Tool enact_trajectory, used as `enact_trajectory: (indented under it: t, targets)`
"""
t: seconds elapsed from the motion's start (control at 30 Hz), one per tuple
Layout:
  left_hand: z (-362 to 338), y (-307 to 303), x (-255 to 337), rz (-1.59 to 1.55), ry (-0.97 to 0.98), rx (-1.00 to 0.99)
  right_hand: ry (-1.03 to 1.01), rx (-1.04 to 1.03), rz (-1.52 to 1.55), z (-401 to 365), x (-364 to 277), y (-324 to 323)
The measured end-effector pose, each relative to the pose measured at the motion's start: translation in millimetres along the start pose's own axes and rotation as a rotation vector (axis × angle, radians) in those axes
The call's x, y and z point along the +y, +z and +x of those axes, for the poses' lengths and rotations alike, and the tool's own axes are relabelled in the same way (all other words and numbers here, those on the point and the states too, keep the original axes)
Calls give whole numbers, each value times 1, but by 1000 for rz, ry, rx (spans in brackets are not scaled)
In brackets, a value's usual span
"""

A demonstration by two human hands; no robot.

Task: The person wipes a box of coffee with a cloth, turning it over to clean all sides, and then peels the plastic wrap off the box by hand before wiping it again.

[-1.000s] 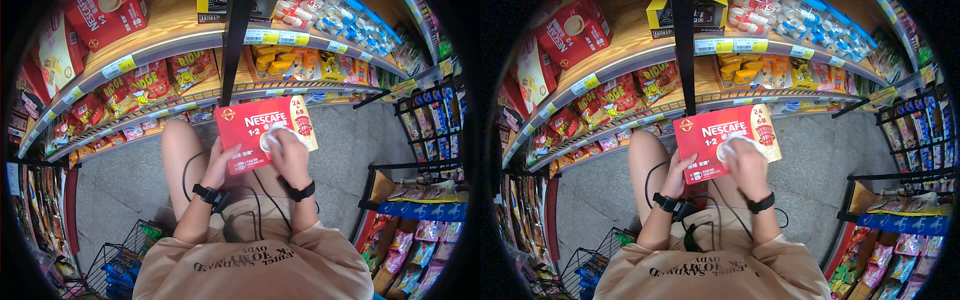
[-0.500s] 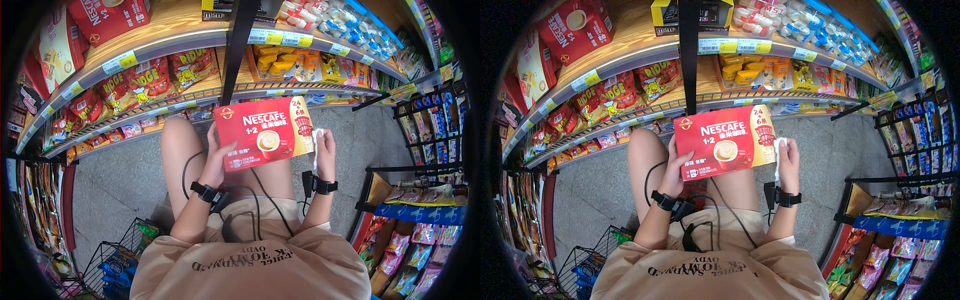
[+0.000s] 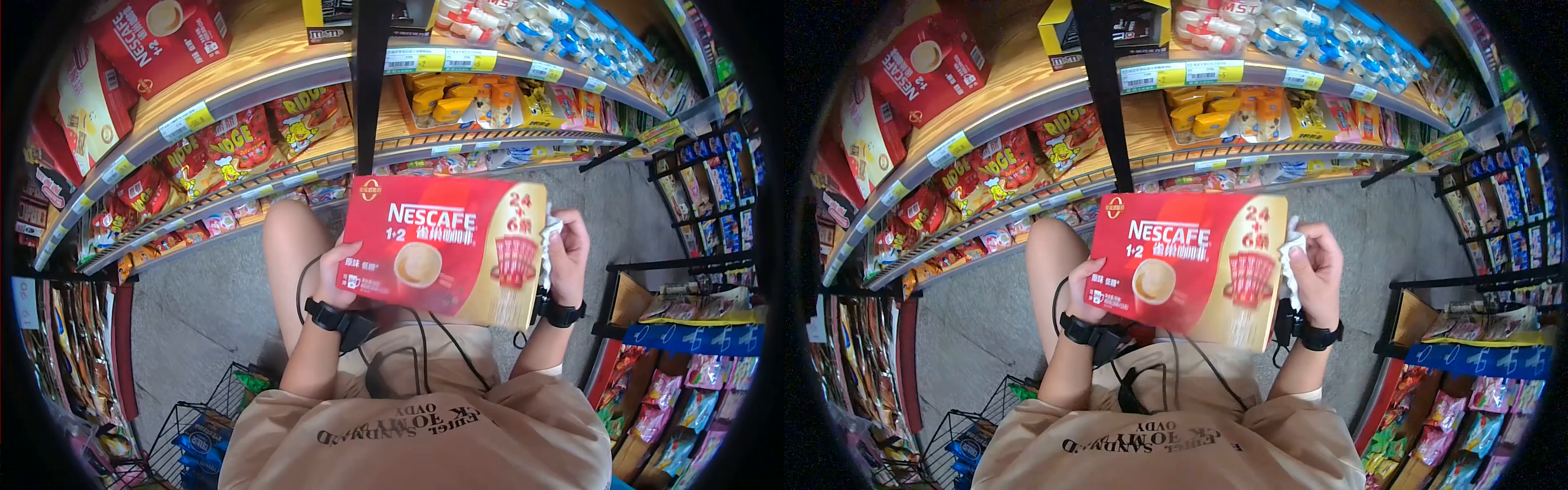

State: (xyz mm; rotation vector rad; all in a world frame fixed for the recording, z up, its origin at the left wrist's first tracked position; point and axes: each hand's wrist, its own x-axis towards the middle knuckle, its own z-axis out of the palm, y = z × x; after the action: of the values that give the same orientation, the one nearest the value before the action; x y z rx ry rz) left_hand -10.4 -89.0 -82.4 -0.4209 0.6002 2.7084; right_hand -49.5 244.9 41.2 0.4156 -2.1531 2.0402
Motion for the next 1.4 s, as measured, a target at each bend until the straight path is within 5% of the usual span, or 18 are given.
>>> enact_trajectory:
  t: [0.13,0.27,0.6,0.7,0.93,1.23,1.4]
  targets:
    - [-6,-4,2,-123,-146,-120,-45,81,-30,13,-28,8]
    - [-8,-3,-3,-153,-40,-141,-166,219,-114,17,-27,34]
    - [-4,-17,-1,-286,233,-63,-341,-234,-43,-10,-61,58]
    - [-5,-20,-1,-306,204,-122,-262,-256,62,-9,-62,54]
    - [-10,-26,2,-247,53,-223,-74,59,28,1,-46,55]
    - [-11,4,-5,89,309,81,212,83,-101,-9,4,39]
    - [-11,13,-4,173,348,66,271,120,-15,-13,27,34]
